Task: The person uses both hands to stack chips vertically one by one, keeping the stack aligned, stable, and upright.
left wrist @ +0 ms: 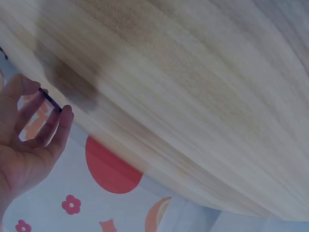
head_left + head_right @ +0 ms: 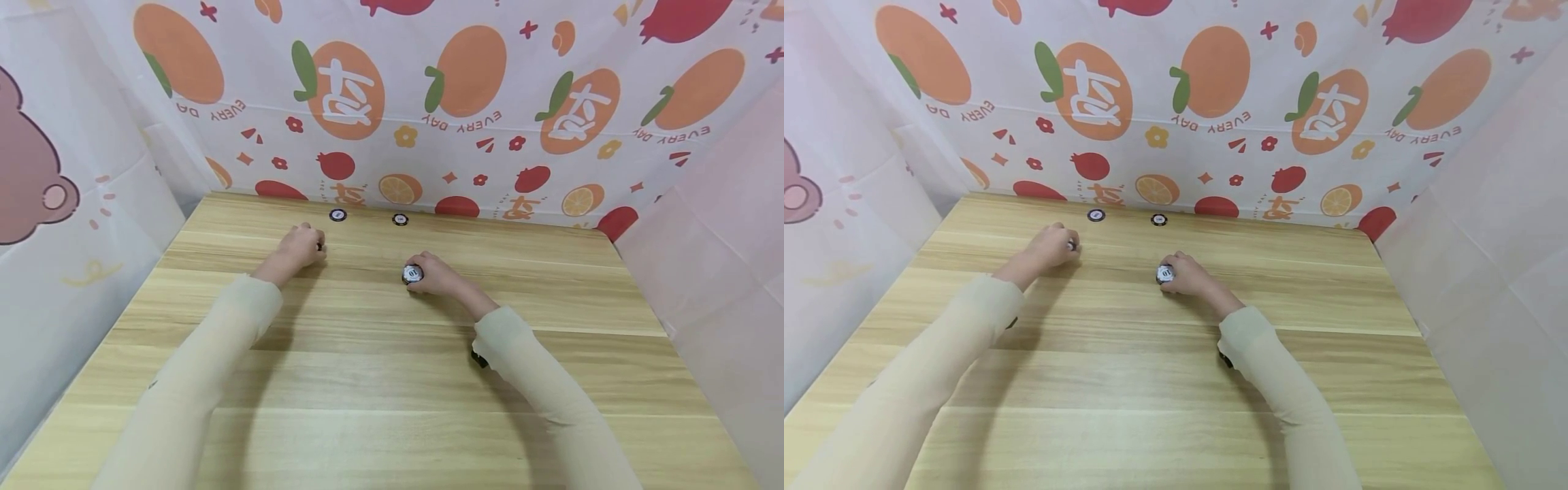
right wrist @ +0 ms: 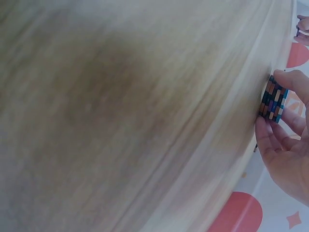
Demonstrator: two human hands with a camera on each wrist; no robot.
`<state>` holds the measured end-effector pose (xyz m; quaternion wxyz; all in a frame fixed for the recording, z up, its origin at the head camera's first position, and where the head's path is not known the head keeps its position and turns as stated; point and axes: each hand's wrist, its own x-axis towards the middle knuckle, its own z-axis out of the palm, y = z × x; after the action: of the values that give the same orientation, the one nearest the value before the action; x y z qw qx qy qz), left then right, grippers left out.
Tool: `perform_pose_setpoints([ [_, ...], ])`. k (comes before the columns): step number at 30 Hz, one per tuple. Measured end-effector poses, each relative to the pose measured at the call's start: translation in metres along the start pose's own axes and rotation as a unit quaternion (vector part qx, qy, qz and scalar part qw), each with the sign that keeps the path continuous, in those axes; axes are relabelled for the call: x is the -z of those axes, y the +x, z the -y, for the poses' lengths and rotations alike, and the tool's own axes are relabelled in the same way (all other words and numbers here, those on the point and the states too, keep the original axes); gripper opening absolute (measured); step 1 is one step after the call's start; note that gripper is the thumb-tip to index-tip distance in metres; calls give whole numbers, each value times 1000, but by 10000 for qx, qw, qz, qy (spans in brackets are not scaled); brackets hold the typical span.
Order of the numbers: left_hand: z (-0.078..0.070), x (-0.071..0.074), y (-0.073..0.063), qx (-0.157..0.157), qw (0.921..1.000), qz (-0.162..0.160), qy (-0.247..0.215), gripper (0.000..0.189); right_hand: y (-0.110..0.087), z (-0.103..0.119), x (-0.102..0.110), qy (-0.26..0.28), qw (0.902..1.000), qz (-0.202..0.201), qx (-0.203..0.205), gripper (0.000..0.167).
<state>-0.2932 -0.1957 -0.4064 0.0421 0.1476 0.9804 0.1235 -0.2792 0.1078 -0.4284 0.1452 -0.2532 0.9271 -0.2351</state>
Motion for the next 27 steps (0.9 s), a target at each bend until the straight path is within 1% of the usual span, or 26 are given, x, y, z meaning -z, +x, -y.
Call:
perform_pose_setpoints([
  [3,-2,-1,-1,-57,10000,18,24,21,0,0,0,8,10000,-8,10,43],
  [11,-9,-1,-2,-64,9999,126,-3,23,1,0,-2,-78,9999,-71,45,44],
  [14,-12,-2,-1,-103,9999,97,79,21,1,-1,-2,-72,9999,-94,62,43],
  [19,-18,-6,-1,-282,9993,8,233,16,1,-2,-3,-52,9999,-104,35,43],
  [27,-31,-10,-1,-479,9985,-131,242,11,0,-3,-4,-52,9999,-150,47,43],
])
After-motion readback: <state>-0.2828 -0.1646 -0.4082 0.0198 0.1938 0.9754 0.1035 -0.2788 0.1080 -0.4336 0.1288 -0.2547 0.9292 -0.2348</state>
